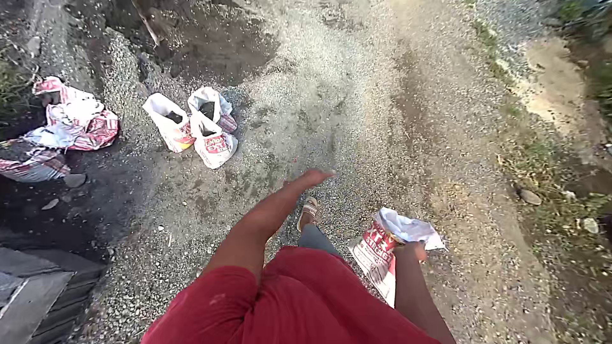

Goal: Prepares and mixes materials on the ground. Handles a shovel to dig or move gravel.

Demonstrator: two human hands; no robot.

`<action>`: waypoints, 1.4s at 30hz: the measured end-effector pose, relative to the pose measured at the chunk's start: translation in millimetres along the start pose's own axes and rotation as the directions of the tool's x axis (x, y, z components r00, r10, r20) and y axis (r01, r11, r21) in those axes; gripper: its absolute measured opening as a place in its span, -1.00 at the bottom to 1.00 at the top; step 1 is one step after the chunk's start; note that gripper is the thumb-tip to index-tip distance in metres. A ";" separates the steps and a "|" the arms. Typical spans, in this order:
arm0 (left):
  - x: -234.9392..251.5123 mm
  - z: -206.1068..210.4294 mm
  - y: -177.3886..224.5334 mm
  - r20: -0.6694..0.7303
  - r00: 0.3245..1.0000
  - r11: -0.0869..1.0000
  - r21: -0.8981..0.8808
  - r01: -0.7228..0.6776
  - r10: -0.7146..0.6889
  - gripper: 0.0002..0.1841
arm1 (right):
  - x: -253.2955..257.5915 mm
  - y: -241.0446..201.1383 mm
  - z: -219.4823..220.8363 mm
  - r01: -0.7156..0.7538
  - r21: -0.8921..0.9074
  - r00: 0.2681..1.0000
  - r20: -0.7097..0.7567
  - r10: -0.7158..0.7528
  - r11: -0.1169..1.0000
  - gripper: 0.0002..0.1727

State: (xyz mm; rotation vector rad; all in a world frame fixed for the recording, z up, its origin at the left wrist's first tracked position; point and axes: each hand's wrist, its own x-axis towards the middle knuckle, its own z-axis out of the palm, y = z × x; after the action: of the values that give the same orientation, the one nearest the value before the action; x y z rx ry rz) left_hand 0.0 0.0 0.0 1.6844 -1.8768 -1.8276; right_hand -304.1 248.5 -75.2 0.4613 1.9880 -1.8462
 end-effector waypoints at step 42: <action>418.6 -945.2 48.9 -0.828 0.431 0.606 -0.558 -0.566 -0.360 -0.63 | -488.3 89.3 1392.7 0.704 -0.475 -0.019 0.730 0.683 0.527 -0.20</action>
State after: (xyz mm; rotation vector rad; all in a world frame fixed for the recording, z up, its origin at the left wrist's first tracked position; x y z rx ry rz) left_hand 410.6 -947.3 70.5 1.5087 -0.4868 -0.9285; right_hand 245.4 -1121.8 5.1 -1.0980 1.2158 -0.2400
